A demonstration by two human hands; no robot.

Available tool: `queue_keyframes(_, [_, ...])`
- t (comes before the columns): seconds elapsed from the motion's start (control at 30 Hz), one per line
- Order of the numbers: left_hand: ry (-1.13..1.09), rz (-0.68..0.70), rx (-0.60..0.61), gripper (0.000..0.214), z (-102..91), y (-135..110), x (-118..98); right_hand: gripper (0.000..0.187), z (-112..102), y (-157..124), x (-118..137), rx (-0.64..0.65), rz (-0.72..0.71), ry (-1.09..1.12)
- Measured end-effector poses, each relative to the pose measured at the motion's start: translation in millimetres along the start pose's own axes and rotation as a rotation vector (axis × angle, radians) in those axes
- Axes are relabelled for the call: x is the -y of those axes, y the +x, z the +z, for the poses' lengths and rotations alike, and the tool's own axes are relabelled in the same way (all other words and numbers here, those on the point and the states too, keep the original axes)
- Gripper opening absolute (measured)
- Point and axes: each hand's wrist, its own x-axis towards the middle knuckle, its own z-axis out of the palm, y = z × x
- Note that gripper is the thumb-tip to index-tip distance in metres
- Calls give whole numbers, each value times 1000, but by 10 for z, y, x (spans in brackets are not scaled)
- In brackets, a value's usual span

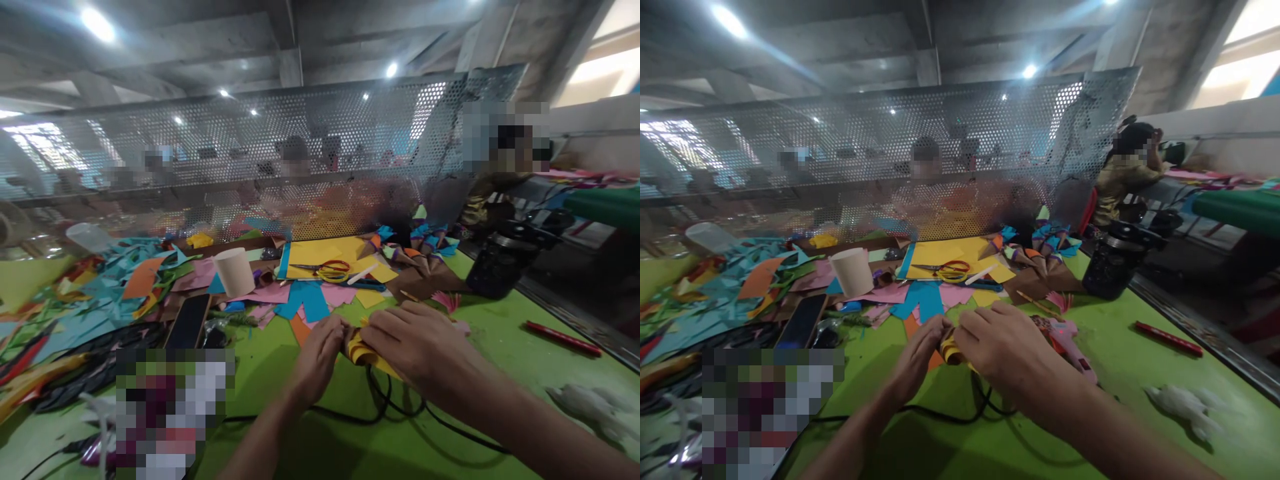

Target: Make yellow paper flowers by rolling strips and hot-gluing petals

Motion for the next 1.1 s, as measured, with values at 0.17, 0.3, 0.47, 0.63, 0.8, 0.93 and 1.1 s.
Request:
queue_keyframes(0.17, [-27, 7, 22, 28, -5, -2, -32, 7, 22, -7, -47, 14, 11, 65])
queue_keyframes(0.3, [-50, -8, 8, 27, -1, -2, -27, 9, 59, -32, -60, 7, -5, 64])
queue_keyframes(0.47, [-72, -12, 6, 26, 1, 0, 2, 12, 82, -57, -50, 13, -54, 10])
queue_keyframes(0.63, [-54, 2, 20, 28, -2, -4, -11, 11, 44, -47, -10, 53, -65, -44])
queue_keyframes(0.8, [-29, 14, 18, 28, -1, -7, -34, 16, 19, -43, 15, 77, -97, -56])
queue_keyframes(0.93, [-30, 21, 12, 27, -1, 3, -25, 15, 35, -41, -3, 65, -101, -56])
queue_keyframes(1.1, [-53, 8, 23, 27, -2, 0, -1, 16, 65, -40, -46, 41, -90, 42])
